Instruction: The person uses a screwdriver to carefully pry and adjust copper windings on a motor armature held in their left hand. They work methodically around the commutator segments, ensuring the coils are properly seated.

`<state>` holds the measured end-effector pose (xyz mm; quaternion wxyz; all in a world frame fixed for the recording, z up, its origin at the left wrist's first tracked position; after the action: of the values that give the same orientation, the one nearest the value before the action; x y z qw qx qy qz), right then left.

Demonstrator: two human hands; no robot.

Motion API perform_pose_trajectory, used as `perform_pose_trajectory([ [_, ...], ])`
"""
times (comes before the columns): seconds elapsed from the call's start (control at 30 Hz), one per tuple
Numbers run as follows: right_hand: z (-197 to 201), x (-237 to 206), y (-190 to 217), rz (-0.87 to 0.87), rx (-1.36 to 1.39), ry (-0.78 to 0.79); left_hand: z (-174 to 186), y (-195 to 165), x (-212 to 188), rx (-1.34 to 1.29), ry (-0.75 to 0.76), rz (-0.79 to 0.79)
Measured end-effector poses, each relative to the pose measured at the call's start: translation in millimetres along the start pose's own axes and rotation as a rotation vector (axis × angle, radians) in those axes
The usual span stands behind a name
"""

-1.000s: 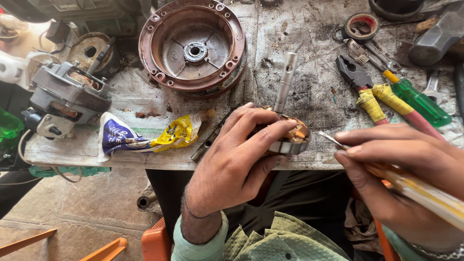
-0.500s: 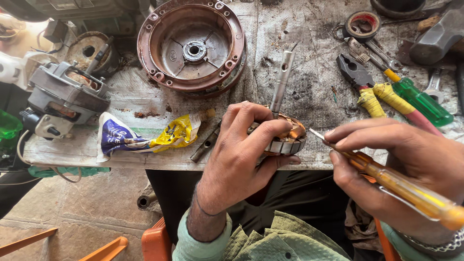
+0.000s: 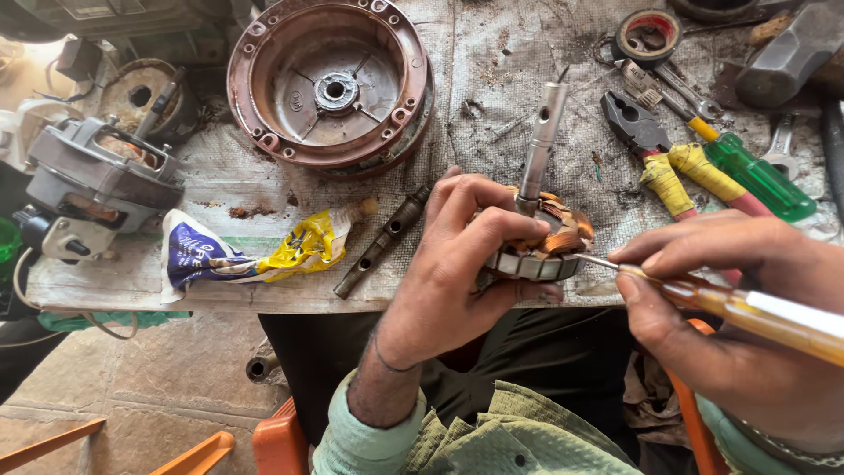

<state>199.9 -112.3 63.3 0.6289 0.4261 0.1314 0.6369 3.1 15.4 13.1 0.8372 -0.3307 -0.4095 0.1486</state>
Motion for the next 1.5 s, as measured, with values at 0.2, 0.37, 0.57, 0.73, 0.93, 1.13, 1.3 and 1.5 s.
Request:
perform_pose_trajectory([
  [0.2,-2,7,1,-0.004,-0.029,0.085,8,-2,1,-0.117,0.061,0.059],
  [0.37,-6,8,7,0.035,0.019,0.109,10,-2,2,-0.107,0.075,0.081],
  [0.57,-9,-2,-3,0.05,-0.013,0.099,10,-2,2,-0.107,0.068,0.082],
  [0.73,-19,6,6,-0.027,0.062,0.066,9,-3,3,-0.108,0.053,0.077],
  [0.93,-21,37,38,0.31,-0.335,0.34,9,-2,2,-0.092,0.009,0.064],
  [1.13,-25,15,40,0.533,-0.303,-0.029,8,1,1,-0.09,-0.019,0.107],
  [1.3,-20,8,15,0.484,-0.222,-0.023,10,-1,3,-0.097,-0.006,0.085],
  [1.5,-11,14,8,0.302,-0.135,0.105,12,-3,3,-0.093,0.025,0.072],
])
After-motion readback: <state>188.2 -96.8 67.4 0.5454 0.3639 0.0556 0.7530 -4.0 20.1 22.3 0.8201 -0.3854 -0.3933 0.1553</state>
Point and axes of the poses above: each hand's wrist, its own x-axis towards the middle knuckle, its own z-axis out of the back of the hand, y = z × x, the point moved 2 cm from there along x, towards the middle knuckle, and after that the axes turned 1 degree about -x, right-handed, at the moved point
